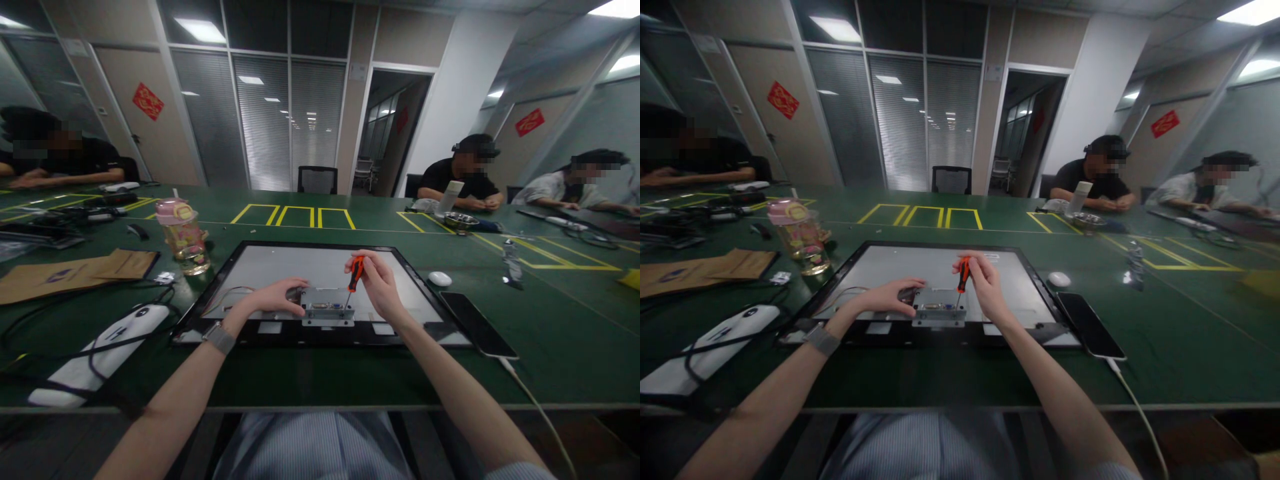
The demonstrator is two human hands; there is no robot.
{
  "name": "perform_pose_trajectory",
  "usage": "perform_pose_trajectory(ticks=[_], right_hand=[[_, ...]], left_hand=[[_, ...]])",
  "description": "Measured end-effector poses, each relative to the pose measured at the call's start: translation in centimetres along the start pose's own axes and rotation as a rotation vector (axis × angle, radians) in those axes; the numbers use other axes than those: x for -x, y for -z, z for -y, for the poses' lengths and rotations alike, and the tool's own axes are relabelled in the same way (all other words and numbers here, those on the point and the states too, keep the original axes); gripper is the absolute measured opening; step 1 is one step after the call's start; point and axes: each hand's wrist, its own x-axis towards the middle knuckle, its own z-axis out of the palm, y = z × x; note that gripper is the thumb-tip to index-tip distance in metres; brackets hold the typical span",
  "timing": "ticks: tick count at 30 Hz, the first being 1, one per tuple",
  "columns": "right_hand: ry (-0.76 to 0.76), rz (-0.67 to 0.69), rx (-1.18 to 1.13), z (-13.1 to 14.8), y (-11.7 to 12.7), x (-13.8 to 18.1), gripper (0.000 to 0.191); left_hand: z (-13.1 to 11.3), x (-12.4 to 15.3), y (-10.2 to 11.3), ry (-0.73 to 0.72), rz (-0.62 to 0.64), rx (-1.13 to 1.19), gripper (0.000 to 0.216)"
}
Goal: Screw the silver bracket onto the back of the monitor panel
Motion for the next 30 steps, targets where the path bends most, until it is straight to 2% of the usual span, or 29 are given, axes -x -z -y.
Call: perform_pose_trajectory(ticks=[7,11,16,21,25,30], right_hand=[[0.007,-0.036,0.077,0.0,0.2,0.0,0.013],[-0.051,0.010,-0.017,0.3,0.1,-0.3,0.020],[-0.017,-0.004,-0.030,0.3,0.3,-0.6,0.018],[0.039,0.062,0.151,0.1,0.3,-0.1,0.026],[0.195,-0.038,0.442,-0.1,0.1,0.3,0.021],[0.280,-0.097,0.506,0.1,0.0,0.6,0.016]], left_hand=[[0.1,0.0,0.1,-0.002,0.005,0.018,0.077],[0.6,-0.1,0.0,-0.008,0.006,0.007,0.077],[0.5,0.0,0.1,-0.004,0.003,0.001,0.077],[0.6,-0.1,0.0,-0.017,0.004,0.020,0.074],[0.7,-0.1,0.0,-0.021,0.006,0.026,0.075],[0.4,-0.1,0.0,-0.018,-0.002,0.037,0.074]])
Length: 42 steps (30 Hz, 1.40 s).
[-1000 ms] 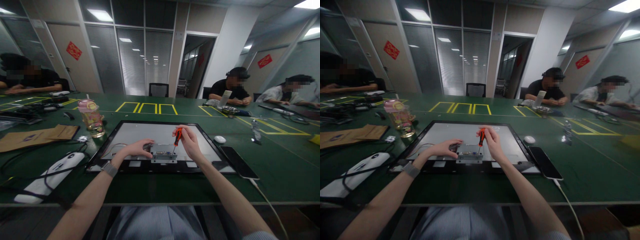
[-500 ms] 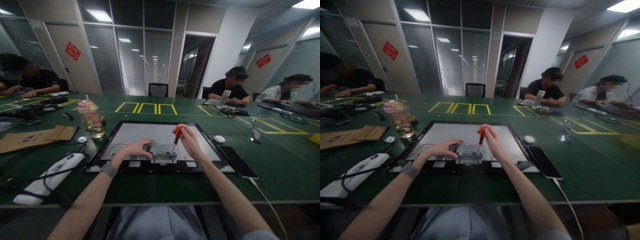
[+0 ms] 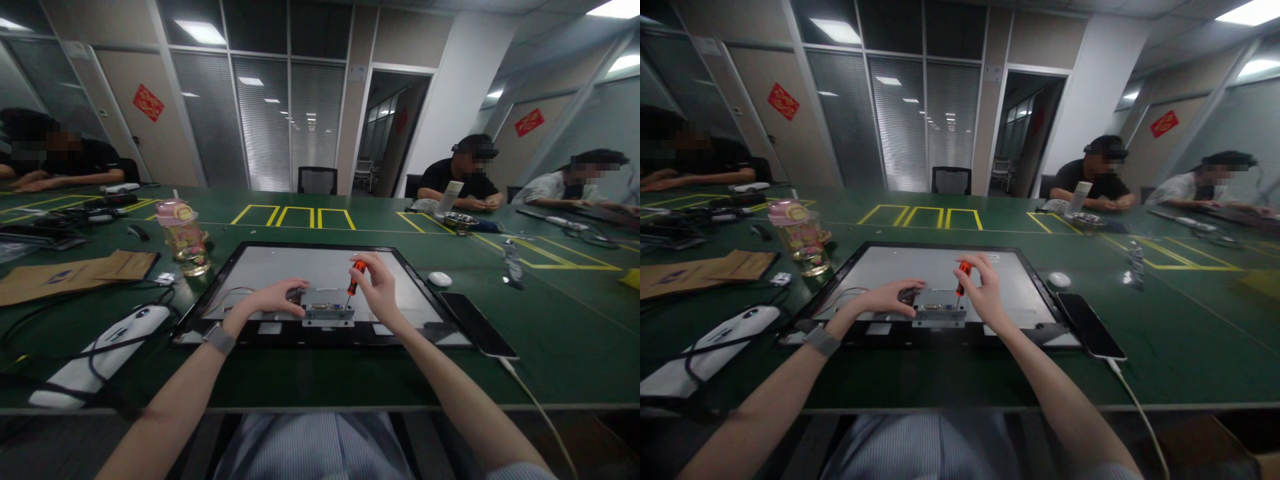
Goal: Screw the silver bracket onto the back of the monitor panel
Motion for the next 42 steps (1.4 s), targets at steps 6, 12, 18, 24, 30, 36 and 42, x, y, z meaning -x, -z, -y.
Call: perform_pose_trajectory(ticks=[6,12,18,24,30,36,42], right_hand=[[0.062,0.092,-0.034,0.8,-0.1,0.4,0.030],[0.143,0.003,0.096,0.9,0.0,0.3,0.020],[0.092,0.091,-0.002,0.9,0.0,0.5,0.033],[0.212,0.005,0.151,1.0,-0.1,0.4,0.030],[0.159,0.060,0.022,0.8,0.1,0.7,0.031],[0.194,0.006,0.054,0.9,-0.1,0.4,0.027],[-0.044,0.017,-0.205,0.7,0.1,-0.3,0.007]], left_hand=[[0.0,-0.1,-0.1,-0.006,-0.006,0.020,0.073],[-0.4,-0.1,-0.1,0.006,-0.003,0.012,0.075],[-0.2,-0.2,-0.1,0.013,-0.002,0.017,0.077],[0.1,-0.3,-0.2,-0.008,-0.006,0.023,0.076],[0.1,-0.3,-0.3,-0.008,-0.014,0.026,0.076],[-0.1,-0.2,-0.2,0.000,-0.007,0.033,0.075],[0.0,-0.2,-0.1,-0.013,0.003,0.011,0.076]])
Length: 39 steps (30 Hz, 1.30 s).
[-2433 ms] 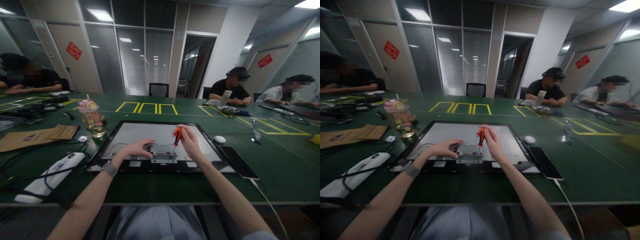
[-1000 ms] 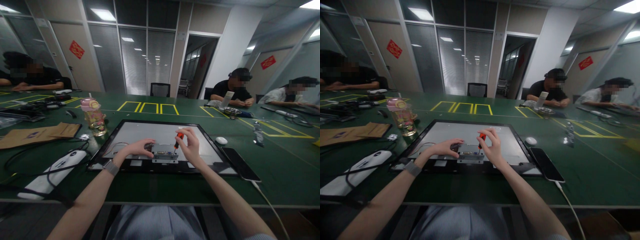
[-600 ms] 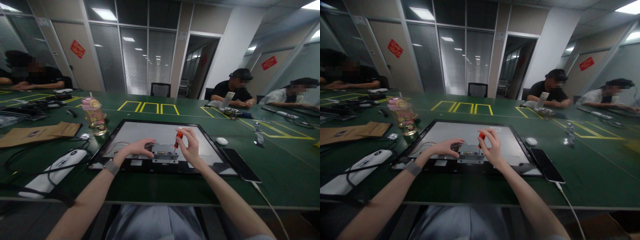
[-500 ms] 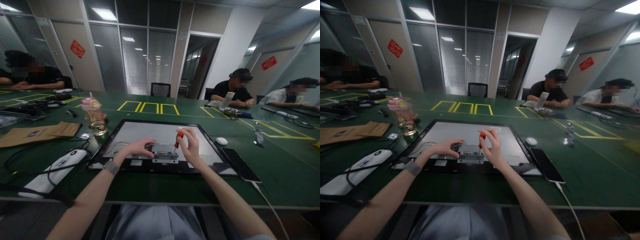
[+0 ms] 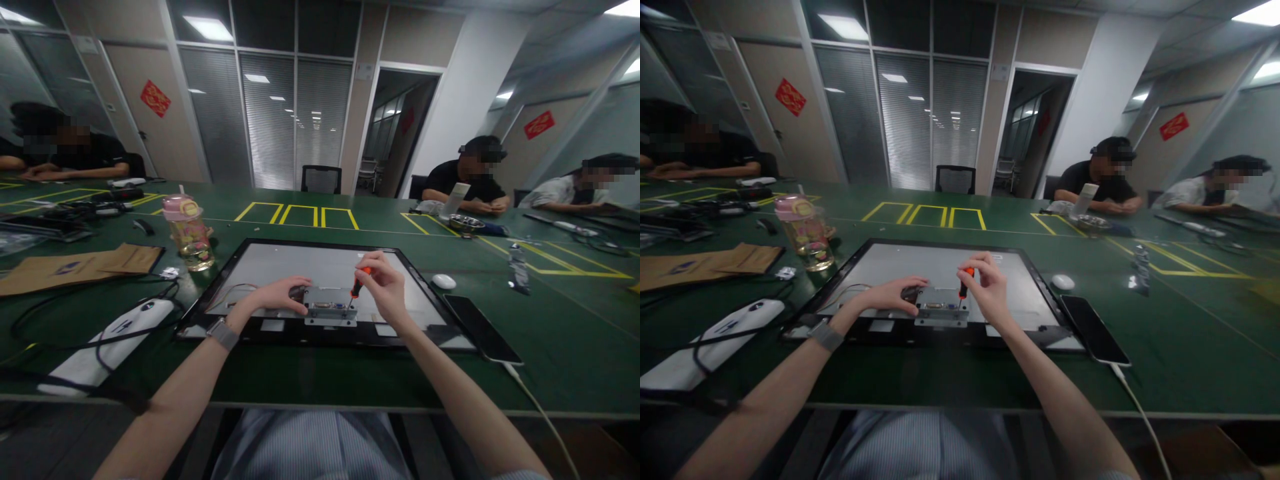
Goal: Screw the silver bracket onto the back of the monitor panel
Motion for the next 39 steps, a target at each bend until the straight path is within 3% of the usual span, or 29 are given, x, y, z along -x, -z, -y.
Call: perform_pose_trajectory(ticks=[5,8,12,17,25,32,39], right_hand=[[-0.196,0.123,-0.239,-0.66,0.06,-0.14,0.022],[-0.204,0.109,-0.346,-0.80,-0.07,-0.12,0.018],[-0.225,0.052,-0.311,-0.86,-0.09,-0.12,0.010],[-0.253,0.078,-0.352,-0.73,-0.19,-0.20,0.023],[-0.160,0.015,-0.099,-0.60,-0.23,0.34,0.016],[-0.133,0.009,-0.151,-0.91,-0.35,0.23,0.024],[-0.081,-0.036,0.002,-0.17,-0.30,0.22,0.010]], left_hand=[[-0.24,0.17,0.14,0.037,-0.008,-0.010,0.077],[-0.33,0.25,0.20,0.032,-0.001,-0.009,0.077],[-0.53,0.31,0.23,0.040,0.005,-0.014,0.077],[-0.53,0.28,0.18,0.038,0.003,-0.037,0.077],[-0.26,0.29,0.09,0.022,0.005,-0.029,0.077],[-0.59,0.45,0.14,0.035,0.017,-0.033,0.072],[-0.24,0.26,-0.05,0.029,-0.006,-0.033,0.073]])
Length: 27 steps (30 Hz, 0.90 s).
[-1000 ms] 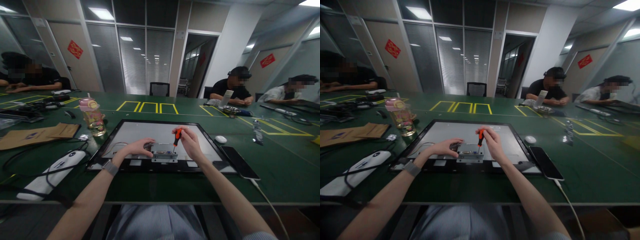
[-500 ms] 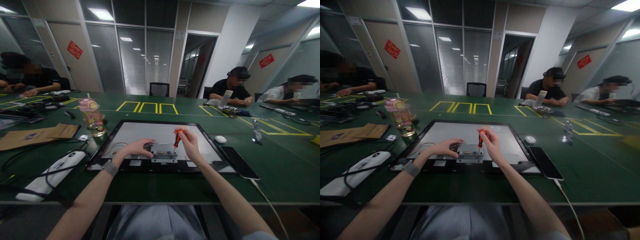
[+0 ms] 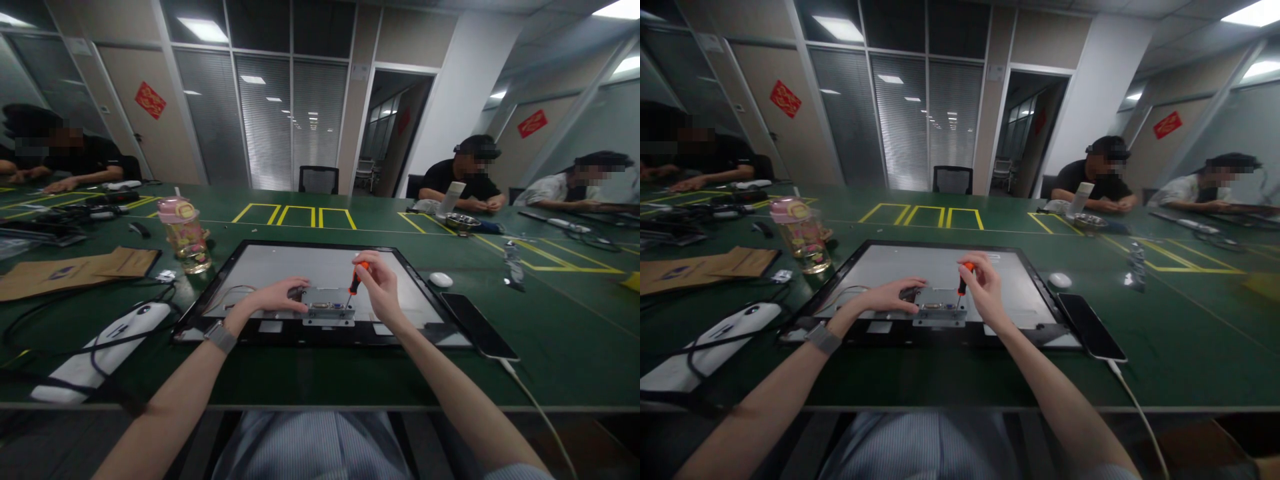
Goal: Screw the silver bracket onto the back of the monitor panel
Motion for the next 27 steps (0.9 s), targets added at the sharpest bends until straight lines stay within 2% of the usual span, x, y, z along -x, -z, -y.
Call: perform_pose_trajectory(ticks=[5,9,16,22,24,27], right_hand=[[-0.047,0.038,-0.061,-0.32,0.03,-0.06,0.021],[-0.035,0.066,-0.134,-0.78,0.19,-0.14,0.023],[-0.021,0.052,0.002,-0.61,0.23,-0.09,0.023],[0.075,-0.063,0.166,-0.59,-0.04,0.12,0.019],[0.087,-0.040,0.176,-0.35,-0.04,0.28,0.019],[0.103,0.062,0.130,0.08,-0.10,0.53,0.029]], left_hand=[[-0.07,-0.04,0.00,0.008,-0.004,-0.007,0.074],[-0.25,-0.02,-0.03,0.005,-0.017,-0.005,0.073],[-0.21,-0.02,0.01,0.005,-0.007,-0.010,0.074],[-0.37,-0.02,0.00,0.011,-0.002,-0.010,0.073],[-0.35,-0.04,-0.03,0.008,-0.004,-0.003,0.074],[-0.15,-0.08,-0.09,0.006,-0.012,0.004,0.072]])
